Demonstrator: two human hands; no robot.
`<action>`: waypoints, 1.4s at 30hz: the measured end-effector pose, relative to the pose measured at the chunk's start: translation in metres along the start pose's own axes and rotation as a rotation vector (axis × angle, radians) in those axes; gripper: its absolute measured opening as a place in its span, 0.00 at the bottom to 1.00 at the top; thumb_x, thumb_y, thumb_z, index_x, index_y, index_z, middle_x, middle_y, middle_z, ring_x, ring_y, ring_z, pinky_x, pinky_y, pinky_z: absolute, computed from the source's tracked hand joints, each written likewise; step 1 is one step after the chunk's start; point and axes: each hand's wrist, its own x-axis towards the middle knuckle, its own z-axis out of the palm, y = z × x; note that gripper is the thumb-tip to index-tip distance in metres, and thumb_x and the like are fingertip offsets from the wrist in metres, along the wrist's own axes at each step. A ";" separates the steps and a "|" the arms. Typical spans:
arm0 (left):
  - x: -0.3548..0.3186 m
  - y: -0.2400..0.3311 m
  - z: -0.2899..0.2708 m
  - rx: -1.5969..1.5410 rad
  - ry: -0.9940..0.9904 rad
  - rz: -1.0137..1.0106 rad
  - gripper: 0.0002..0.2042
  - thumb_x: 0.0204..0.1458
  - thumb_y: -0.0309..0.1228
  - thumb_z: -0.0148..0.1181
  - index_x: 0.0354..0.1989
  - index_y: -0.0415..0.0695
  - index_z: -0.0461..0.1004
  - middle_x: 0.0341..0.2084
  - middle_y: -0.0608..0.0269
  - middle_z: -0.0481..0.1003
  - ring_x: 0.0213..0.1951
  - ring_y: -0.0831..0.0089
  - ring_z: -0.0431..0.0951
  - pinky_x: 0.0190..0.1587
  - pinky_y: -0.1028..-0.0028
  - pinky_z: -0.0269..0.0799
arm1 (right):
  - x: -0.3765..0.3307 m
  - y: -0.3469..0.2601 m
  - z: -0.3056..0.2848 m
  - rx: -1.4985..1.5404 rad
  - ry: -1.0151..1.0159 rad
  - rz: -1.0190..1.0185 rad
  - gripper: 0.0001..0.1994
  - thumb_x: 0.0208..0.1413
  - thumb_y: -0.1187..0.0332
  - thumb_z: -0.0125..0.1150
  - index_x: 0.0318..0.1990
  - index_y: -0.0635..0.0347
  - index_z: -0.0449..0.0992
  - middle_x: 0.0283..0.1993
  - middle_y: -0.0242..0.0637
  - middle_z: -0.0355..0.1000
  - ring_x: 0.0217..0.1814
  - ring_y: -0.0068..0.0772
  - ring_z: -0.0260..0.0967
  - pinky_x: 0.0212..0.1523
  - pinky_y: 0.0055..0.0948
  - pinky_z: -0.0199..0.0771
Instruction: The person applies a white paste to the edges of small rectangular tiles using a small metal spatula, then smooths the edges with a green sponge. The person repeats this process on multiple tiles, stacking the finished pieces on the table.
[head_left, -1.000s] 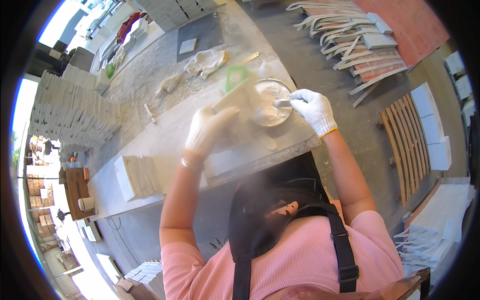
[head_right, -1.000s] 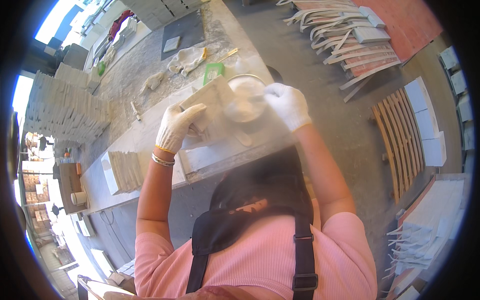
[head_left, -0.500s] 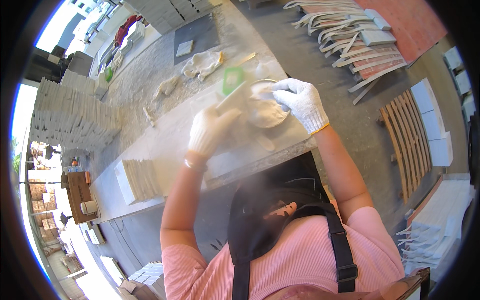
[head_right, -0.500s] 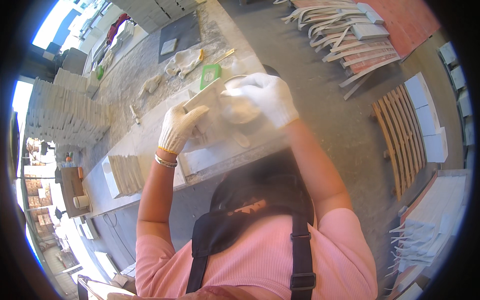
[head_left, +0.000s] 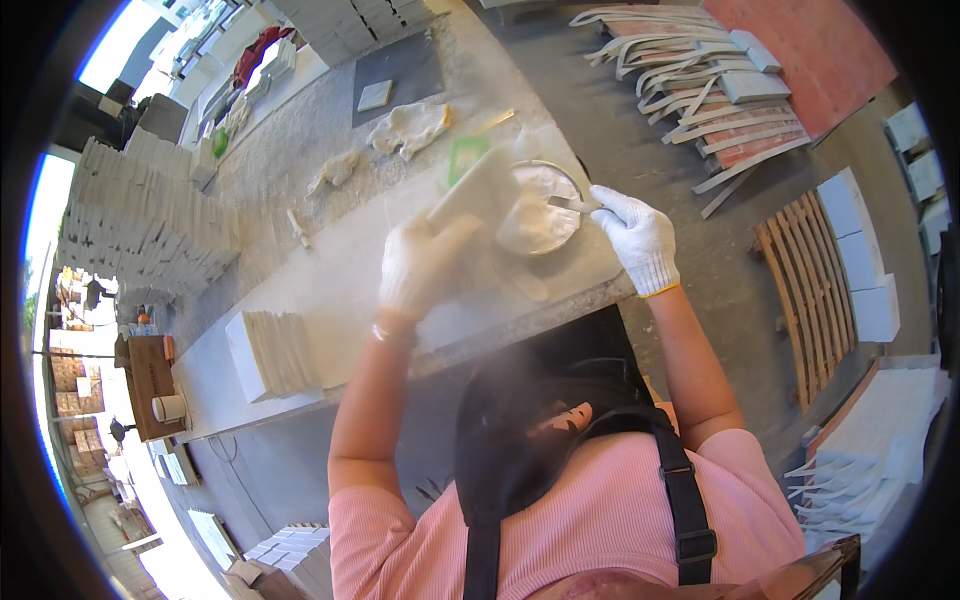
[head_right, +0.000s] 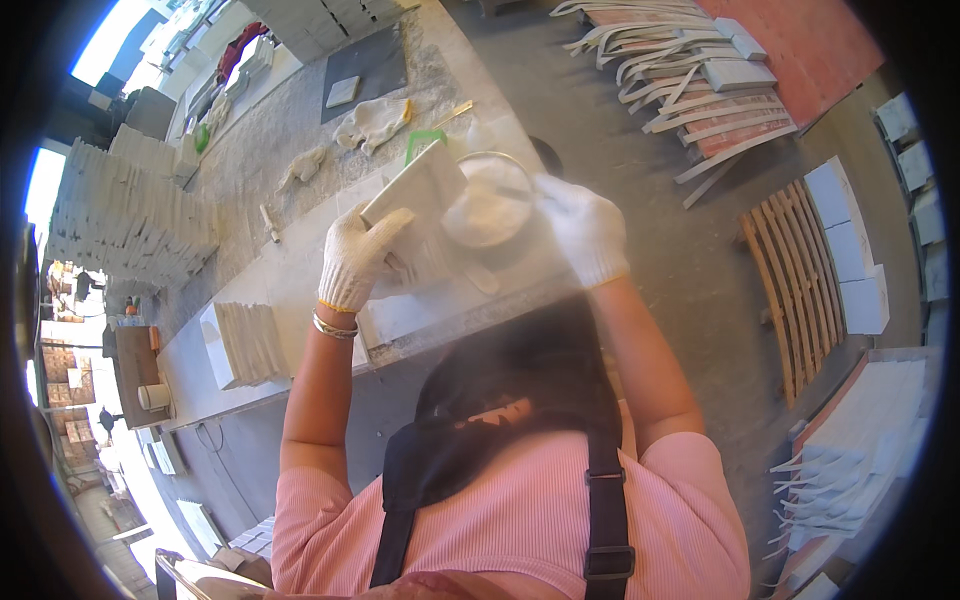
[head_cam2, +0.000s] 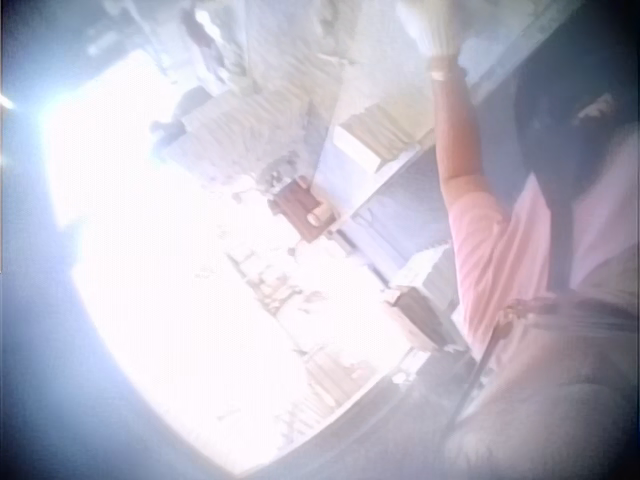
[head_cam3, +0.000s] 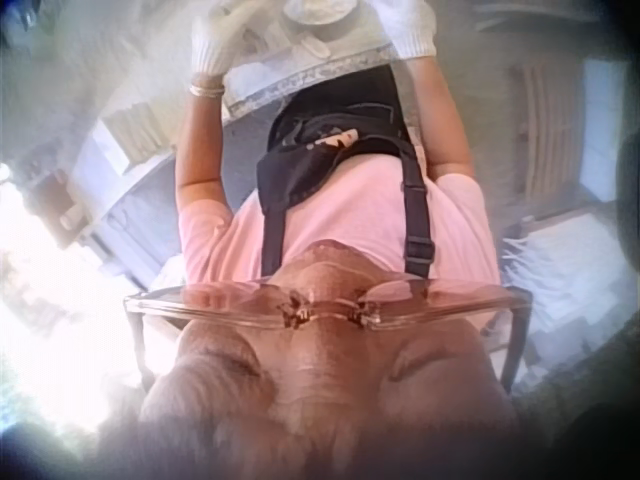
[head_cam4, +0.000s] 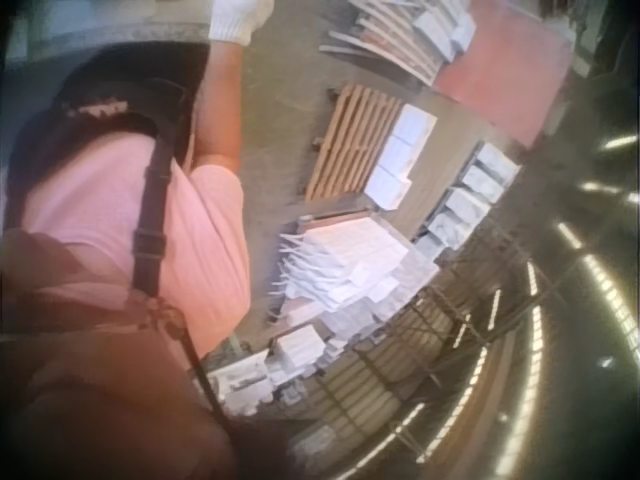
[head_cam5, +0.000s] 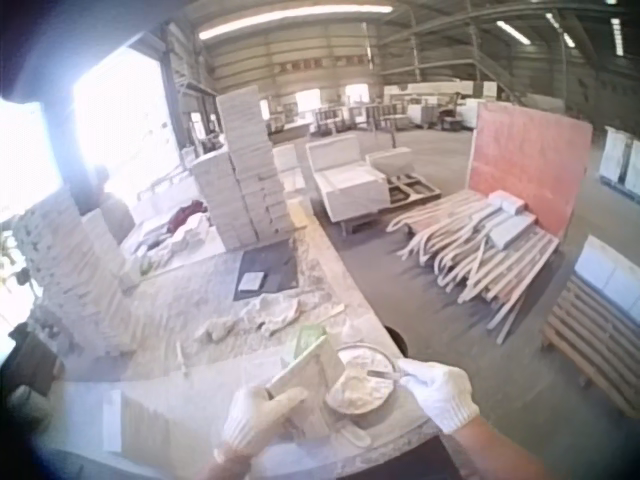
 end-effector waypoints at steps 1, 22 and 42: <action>-0.006 -0.003 -0.003 -0.131 0.005 0.017 0.20 0.58 0.44 0.70 0.41 0.35 0.84 0.25 0.62 0.82 0.22 0.75 0.80 0.27 0.76 0.75 | -0.002 0.003 -0.003 0.129 -0.008 0.076 0.16 0.60 0.68 0.72 0.55 0.57 0.85 0.45 0.38 0.86 0.41 0.30 0.83 0.40 0.27 0.80; -0.107 -0.092 -0.020 -0.622 0.065 -0.239 0.27 0.62 0.41 0.66 0.62 0.32 0.72 0.33 0.55 0.81 0.23 0.70 0.81 0.28 0.75 0.77 | -0.011 -0.092 0.022 0.111 -0.396 -0.333 0.15 0.59 0.74 0.67 0.54 0.58 0.82 0.40 0.43 0.83 0.40 0.32 0.82 0.45 0.29 0.81; -0.109 -0.056 -0.015 0.383 0.252 0.118 0.46 0.42 0.50 0.79 0.70 0.41 0.69 0.71 0.40 0.65 0.66 0.42 0.72 0.65 0.54 0.72 | 0.027 -0.122 0.053 0.155 -0.478 -0.413 0.20 0.62 0.69 0.66 0.62 0.48 0.82 0.50 0.44 0.83 0.46 0.40 0.82 0.53 0.34 0.81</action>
